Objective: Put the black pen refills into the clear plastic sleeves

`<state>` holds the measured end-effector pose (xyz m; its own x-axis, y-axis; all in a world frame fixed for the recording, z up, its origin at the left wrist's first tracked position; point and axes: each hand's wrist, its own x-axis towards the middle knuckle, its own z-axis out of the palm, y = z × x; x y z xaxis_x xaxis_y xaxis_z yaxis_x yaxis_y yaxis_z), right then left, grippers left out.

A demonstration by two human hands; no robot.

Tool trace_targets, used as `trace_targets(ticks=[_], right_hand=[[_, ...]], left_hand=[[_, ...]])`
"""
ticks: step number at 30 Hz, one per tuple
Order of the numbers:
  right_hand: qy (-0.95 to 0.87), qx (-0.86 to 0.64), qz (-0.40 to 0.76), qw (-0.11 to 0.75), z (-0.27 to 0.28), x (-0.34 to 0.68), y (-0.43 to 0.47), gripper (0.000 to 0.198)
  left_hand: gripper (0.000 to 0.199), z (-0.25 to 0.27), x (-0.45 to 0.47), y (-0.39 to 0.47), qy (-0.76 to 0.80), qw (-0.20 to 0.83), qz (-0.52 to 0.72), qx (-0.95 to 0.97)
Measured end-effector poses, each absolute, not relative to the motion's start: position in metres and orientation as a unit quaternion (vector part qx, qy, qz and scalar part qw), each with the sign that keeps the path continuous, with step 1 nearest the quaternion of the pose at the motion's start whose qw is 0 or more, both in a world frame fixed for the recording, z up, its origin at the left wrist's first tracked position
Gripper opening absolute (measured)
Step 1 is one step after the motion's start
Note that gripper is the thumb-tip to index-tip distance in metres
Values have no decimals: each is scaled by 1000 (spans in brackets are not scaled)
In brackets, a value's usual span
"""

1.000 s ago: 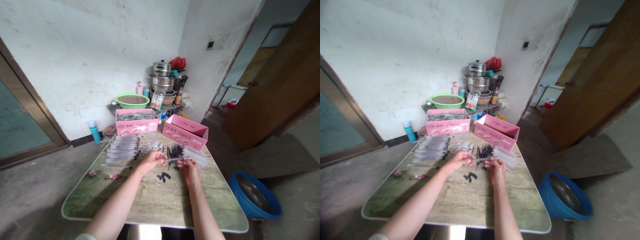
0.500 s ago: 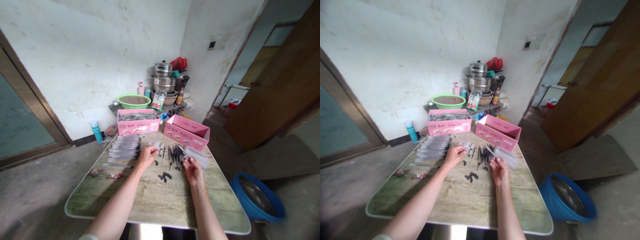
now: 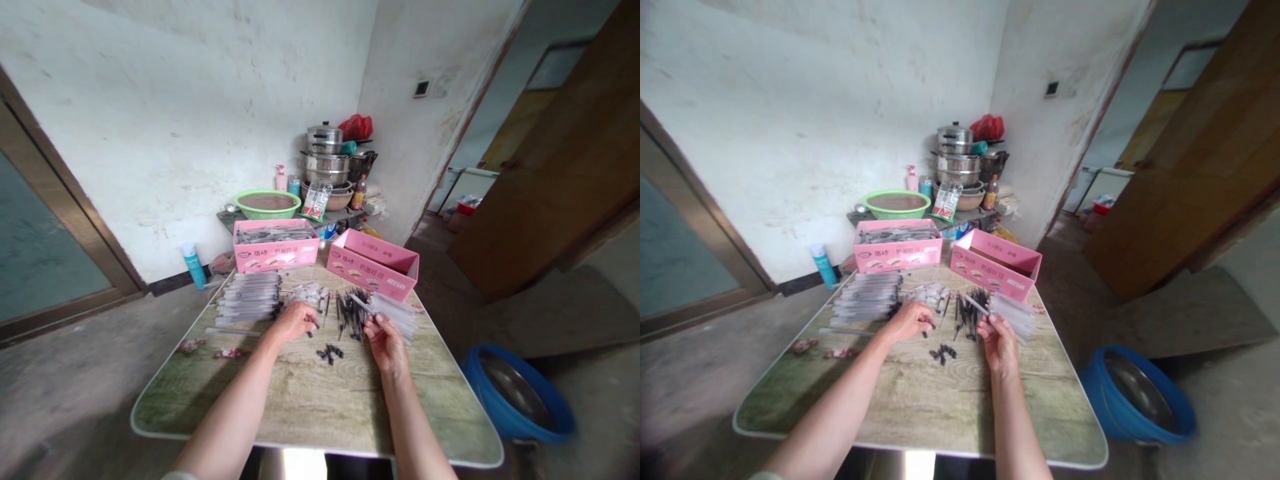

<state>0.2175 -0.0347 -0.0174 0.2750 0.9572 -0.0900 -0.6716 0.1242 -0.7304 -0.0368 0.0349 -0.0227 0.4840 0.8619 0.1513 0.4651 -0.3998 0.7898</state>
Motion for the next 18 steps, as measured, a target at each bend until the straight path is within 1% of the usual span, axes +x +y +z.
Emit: trace_targets(ticks=[1, 3, 6, 8, 12, 18], right_hand=[[-216, -348, 563, 718, -17, 217, -35, 25], [-241, -359, 555, 711, -16, 215, -35, 24], [-287, -380, 543, 692, -15, 209, -37, 23], [-309, -391, 541, 677, -15, 205, -38, 22], [-325, -398, 543, 664, -12, 200, -39, 21], [-325, -409, 542, 658, -7, 197, -41, 23]], left_hand=[[11, -23, -35, 34, 421, 367, 293, 776], [7, -21, -31, 32, 420, 433, 327, 728], [18, -13, -25, 28, 399, 554, 386, 621], [27, -6, -23, 26, 378, 598, 413, 573], [37, 2, -23, 23, 360, 623, 434, 542], [39, 2, -23, 23, 350, 624, 424, 555]])
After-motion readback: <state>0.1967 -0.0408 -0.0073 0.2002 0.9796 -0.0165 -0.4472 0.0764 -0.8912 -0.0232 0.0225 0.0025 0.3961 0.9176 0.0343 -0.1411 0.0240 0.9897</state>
